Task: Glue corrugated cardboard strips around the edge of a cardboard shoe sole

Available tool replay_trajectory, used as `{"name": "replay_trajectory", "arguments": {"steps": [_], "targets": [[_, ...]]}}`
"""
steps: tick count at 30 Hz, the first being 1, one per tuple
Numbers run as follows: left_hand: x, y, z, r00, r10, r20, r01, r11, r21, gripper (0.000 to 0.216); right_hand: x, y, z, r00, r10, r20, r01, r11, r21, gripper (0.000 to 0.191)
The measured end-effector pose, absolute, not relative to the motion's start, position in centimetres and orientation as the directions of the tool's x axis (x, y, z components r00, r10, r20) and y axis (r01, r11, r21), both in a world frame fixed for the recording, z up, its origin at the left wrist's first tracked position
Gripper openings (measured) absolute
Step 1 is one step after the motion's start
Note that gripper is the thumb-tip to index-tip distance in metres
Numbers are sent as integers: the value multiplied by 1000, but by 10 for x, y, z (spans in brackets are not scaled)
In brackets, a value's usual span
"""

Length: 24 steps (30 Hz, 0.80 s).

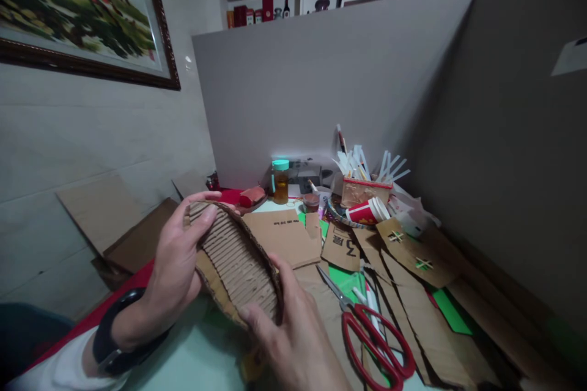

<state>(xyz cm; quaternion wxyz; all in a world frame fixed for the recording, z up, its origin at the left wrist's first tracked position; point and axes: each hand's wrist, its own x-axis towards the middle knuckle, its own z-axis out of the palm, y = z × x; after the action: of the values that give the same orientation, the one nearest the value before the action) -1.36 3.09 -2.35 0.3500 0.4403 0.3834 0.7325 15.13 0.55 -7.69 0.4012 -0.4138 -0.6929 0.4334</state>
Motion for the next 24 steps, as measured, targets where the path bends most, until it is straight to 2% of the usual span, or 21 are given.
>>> {"name": "replay_trajectory", "arguments": {"steps": [6, 10, 12, 15, 20, 22, 23, 24], "targets": [[-15, 26, -22, -306, 873, 380, -242, -458, 855, 13, 160, 13, -75, -273, 947, 168, 182, 223, -958, 64], [-22, 19, -18, -184, 905, 383, -379, -425, 822, 44, 177, 20, -67, -235, 951, 203, 197, 251, -948, 55], [-30, 19, -14, -131, 930, 344, -437, -366, 822, 58, 186, 22, -60, -237, 946, 220, 182, 266, -947, 49], [-45, 25, -12, -25, 980, 196, -494, -183, 850, 59, 194, 24, -49, -287, 936, 204, 204, 268, -942, 44], [-60, 26, -24, 282, 958, -61, -338, 158, 928, 48, 195, 25, -42, -386, 908, 165, 259, 278, -925, 40], [-55, 16, -30, 349, 932, -98, -238, 189, 953, 41, 194, 25, -42, -415, 899, 136, 278, 268, -922, 40], [-51, 11, -33, 394, 915, -88, -131, 151, 980, 36, 194, 25, -42, -421, 898, 131, 295, 272, -916, 40], [-45, 6, -35, 444, 893, -75, -102, 133, 986, 34, 194, 25, -43, -416, 900, 131, 310, 276, -910, 40]]}}
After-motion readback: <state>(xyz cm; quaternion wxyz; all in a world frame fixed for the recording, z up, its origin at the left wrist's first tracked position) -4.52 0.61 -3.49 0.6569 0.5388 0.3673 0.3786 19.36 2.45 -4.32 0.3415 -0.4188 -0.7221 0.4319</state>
